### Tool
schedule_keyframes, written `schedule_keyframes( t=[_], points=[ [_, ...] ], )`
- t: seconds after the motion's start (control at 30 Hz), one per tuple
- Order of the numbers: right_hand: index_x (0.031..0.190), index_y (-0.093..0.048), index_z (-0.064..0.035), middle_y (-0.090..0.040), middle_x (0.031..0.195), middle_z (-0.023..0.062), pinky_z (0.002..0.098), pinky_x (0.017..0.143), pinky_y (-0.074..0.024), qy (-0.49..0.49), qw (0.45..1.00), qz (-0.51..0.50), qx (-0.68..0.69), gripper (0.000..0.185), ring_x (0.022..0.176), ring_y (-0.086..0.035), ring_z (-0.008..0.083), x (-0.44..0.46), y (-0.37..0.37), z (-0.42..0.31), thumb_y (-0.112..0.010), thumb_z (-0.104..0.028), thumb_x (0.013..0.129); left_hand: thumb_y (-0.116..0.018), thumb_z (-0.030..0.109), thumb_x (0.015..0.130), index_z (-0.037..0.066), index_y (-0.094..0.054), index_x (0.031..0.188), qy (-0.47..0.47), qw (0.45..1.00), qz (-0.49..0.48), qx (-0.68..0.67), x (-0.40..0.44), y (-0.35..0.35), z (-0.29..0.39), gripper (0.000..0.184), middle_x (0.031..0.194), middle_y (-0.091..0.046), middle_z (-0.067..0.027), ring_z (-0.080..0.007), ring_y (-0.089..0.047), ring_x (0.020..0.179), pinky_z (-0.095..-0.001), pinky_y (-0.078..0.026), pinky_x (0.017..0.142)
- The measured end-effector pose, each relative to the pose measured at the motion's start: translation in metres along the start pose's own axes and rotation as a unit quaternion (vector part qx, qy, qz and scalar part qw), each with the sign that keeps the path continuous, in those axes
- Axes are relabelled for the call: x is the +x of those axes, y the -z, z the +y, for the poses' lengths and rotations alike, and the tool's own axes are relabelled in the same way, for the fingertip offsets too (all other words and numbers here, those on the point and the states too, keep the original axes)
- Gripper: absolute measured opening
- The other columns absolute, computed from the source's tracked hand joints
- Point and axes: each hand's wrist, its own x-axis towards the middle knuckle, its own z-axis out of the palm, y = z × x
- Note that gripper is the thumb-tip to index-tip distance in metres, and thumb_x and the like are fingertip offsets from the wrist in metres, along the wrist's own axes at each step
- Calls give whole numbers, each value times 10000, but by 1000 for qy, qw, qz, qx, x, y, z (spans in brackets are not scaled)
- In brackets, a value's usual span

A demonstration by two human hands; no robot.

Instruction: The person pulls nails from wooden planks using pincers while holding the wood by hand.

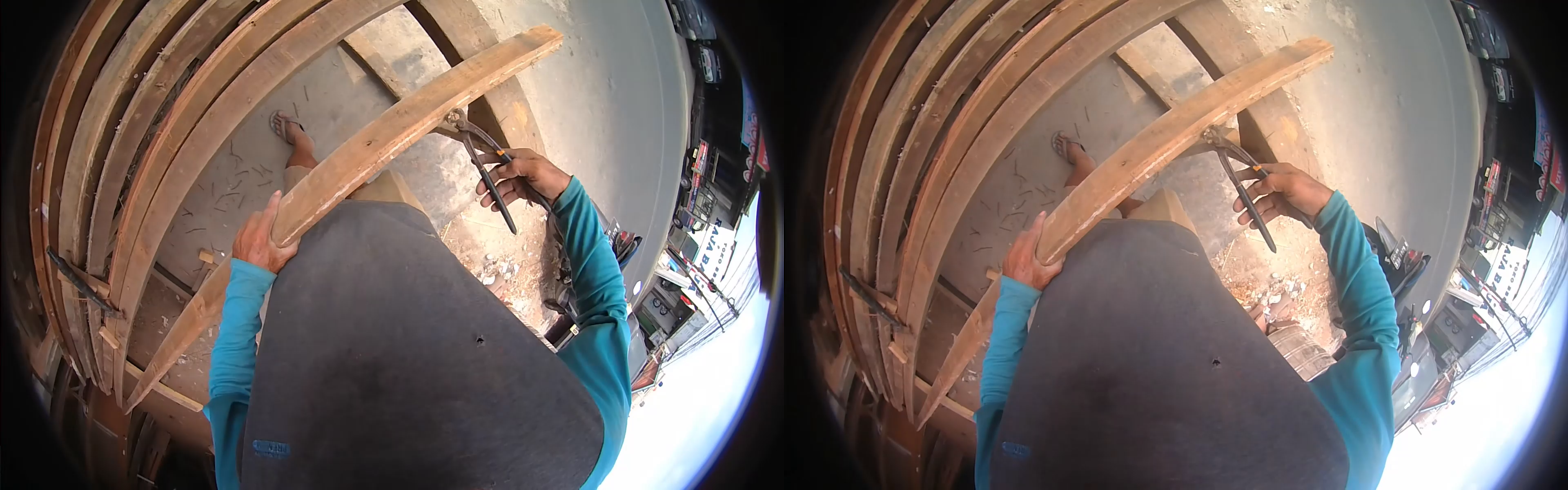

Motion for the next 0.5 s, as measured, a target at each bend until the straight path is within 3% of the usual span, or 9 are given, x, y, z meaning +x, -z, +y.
schedule_keyframes(
  t=[0.07, 0.13, 0.17, 0.3, 0.37, 0.43, 0.5],
  points=[
    [1374, -410, 97, -668, 996, 199, 389, 753, -616, -3, 1000, 17, -8, 508, 844, -720, 291, 4, -4, 2, -419, -131, 920, -854, 218, 636, 255, -488, 1489, -6, 1000, 4, 1, -2, -2, -1, 929, 905, -611, -132, -357, -633, 845, -460, -527, 774],
    [1330, -464, 61, -589, 843, 83, 301, 573, -520, -21, 997, -23, 77, 432, 647, -589, 145, 11, -11, 5, -423, -155, 958, -850, 197, 625, 258, -478, 1495, 0, 999, 19, 45, -4, -7, -2, 947, 908, -597, -126, -356, -629, 866, -455, -523, 793],
    [1228, -520, 7, -471, 765, 12, 264, 486, -370, -34, 991, 29, 124, 320, 566, -399, 75, 12, -35, 10, -431, -187, 990, -850, 197, 625, 258, -478, 1495, 0, 999, 17, 45, -4, -7, -2, 947, 908, -597, -126, -356, -629, 866, -455, -523, 793],
    [1095, -503, -42, -455, 753, 13, 272, 469, -355, 70, 957, 121, 254, 191, 560, -401, 87, 43, -93, 59, -457, -201, 999, -831, 170, 614, 263, -455, 1509, 31, 998, -25, 44, -3, -4, 1, 976, 907, -593, -131, -363, -629, 875, -461, -525, 812],
    [1105, -491, -24, -448, 738, 22, 287, 468, -374, 131, 915, 246, 292, 189, 557, -409, 97, 76, -145, 68, -462, -173, 993, -822, 168, 616, 262, -448, 1512, 16, 999, -26, 38, 1, 2, 0, 975, 908, -602, -136, -366, -632, 882, -464, -527, 817],
    [1114, -483, -11, -453, 729, 35, 306, 485, -412, 226, 863, 302, 337, 189, 561, -436, 110, 116, -184, 72, -452, -150, 990, -803, 186, 636, 247, -451, 1507, 45, 996, -79, -4, 8, 7, 1, 942, 976, -649, -151, -373, -647, 913, -462, -535, 831],
    [1123, -485, 2, -489, 754, 53, 316, 522, -455, 252, 877, 286, 293, 203, 592, -483, 126, 125, -187, 87, -444, -145, 989, -795, 193, 647, 242, -451, 1505, 23, 997, -76, -12, 9, 6, -3, 927, 1019, -664, -154, -372, -654, 926, -457, -539, 835]
  ],
)
